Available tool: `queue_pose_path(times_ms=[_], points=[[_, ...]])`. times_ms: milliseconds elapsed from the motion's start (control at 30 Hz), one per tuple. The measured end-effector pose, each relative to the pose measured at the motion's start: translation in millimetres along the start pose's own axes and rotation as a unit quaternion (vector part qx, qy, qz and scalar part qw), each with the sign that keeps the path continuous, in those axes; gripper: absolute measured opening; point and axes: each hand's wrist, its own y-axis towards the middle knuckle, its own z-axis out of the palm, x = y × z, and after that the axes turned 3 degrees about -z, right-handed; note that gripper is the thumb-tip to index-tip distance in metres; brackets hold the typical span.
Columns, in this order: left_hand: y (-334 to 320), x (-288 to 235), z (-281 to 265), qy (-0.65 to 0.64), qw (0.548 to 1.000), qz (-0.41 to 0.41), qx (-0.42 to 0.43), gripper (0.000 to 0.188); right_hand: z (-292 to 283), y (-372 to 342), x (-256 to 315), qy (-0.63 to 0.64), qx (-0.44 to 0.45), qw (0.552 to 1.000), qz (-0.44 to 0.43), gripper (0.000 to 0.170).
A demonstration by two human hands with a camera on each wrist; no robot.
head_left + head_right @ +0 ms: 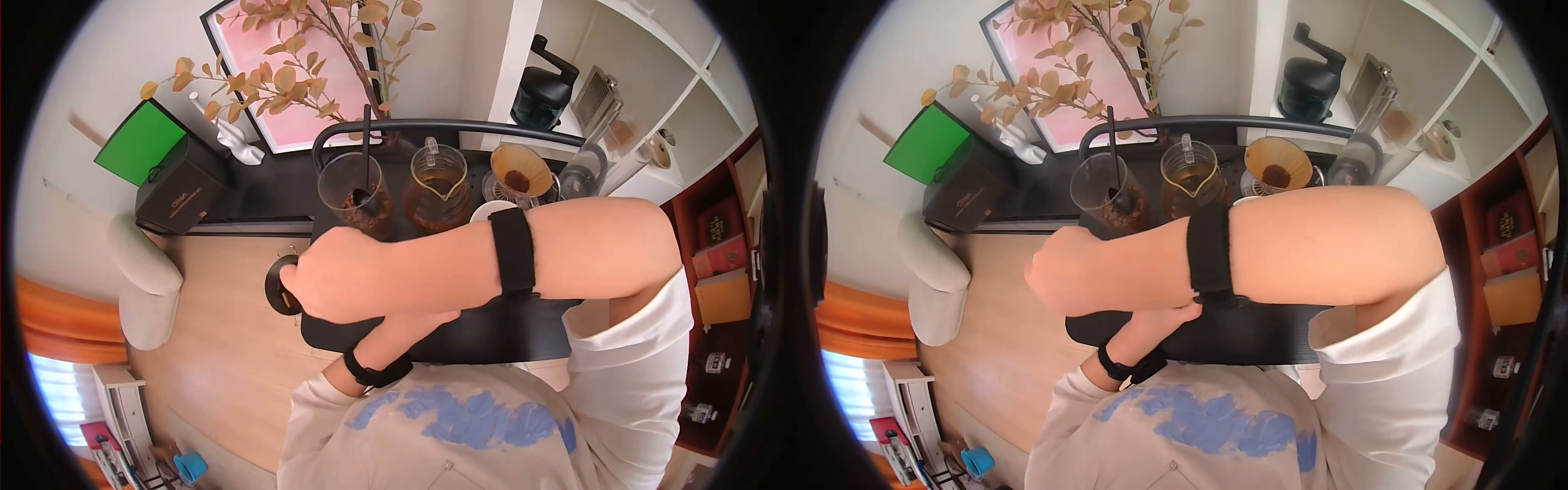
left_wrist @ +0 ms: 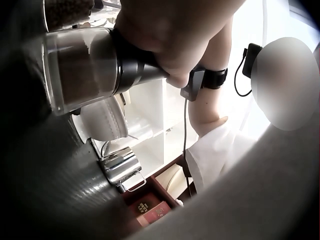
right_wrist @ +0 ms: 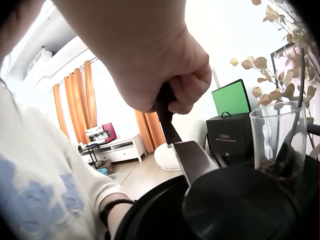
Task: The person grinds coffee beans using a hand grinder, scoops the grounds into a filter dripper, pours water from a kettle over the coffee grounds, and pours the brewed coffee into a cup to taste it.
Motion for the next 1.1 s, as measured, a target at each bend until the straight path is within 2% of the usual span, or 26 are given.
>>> queue_pose_path(times_ms=[33, 67, 100, 167, 233, 300, 333, 367, 433, 467, 500, 600, 633, 733, 800, 833, 900, 1100], points=[[1, -3, -3, 0.088, 0.995, 0.046, 0.016, 0.024, 0, -3, -1, -0.02, -0.016, 1.0, -0.014, 0.022], [3, -10, -9, 0.03, 0.998, 0.043, 0.033, 0.033, -2, -4, -8, -0.002, -0.01, 1.0, 0.002, 0.02], [6, -16, -14, 0.031, 0.998, 0.043, 0.033, 0.033, -3, -5, -15, -0.002, -0.01, 1.0, 0.002, 0.02], [12, -24, -22, -0.028, 0.996, 0.064, 0.058, 0.041, -2, -9, -27, -0.023, -0.055, 0.997, -0.049, 0.018], [10, -17, -27, 0.001, 0.994, 0.09, 0.056, 0.046, -4, -15, -33, -0.071, -0.076, 0.993, -0.062, 0.017], [8, -15, -31, 0.016, 0.989, 0.046, 0.14, 0.047, -11, -23, -39, -0.12, -0.051, 0.991, 0.002, 0.017], [5, -12, -31, 0.003, 0.988, 0.07, 0.138, 0.054, -18, -26, -41, -0.118, -0.011, 0.992, 0.041, 0.016], [1, -8, -30, 0.003, 0.988, 0.07, 0.138, 0.054, -18, -30, -47, -0.118, -0.012, 0.992, 0.04, 0.016], [-6, 1, -29, -0.067, 0.989, 0.127, 0.045, 0.062, -17, -43, -61, -0.142, -0.005, 0.981, 0.13, 0.015], [-9, 6, -26, -0.121, 0.986, 0.115, -0.01, 0.057, -17, -51, -66, -0.142, -0.005, 0.981, 0.13, 0.015], [-12, 6, -27, -0.122, 0.986, 0.114, -0.011, 0.057, -16, -60, -71, -0.165, 0.0, 0.975, 0.151, 0.015], [-14, 11, -35, -0.085, 0.987, 0.04, -0.129, 0.059, -9, -87, -78, -0.166, -0.002, 0.967, 0.193, 0.015], [-13, 13, -37, -0.086, 0.986, 0.019, -0.143, 0.058, -7, -94, -78, -0.146, -0.01, 0.966, 0.216, 0.015], [-10, 17, -39, -0.067, 0.987, 0.023, -0.144, 0.058, -8, -112, -72, -0.109, -0.007, 0.967, 0.231, 0.019], [-8, 21, -36, -0.101, 0.977, 0.035, -0.183, 0.058, -9, -124, -62, -0.111, 0.0, 0.969, 0.22, 0.019], [-6, 15, -39, -0.104, 0.973, 0.015, -0.205, 0.057, -9, -129, -55, -0.112, 0.006, 0.971, 0.212, 0.02], [-1, 27, -46, -0.062, 0.969, -0.007, -0.238, 0.055, -9, -137, -37, -0.074, 0.009, 0.982, 0.175, 0.02], [-7, 17, -41, -0.082, 0.977, 0.018, -0.194, 0.054, 2, -152, -19, -0.054, -0.068, 0.988, 0.125, 0.018]])
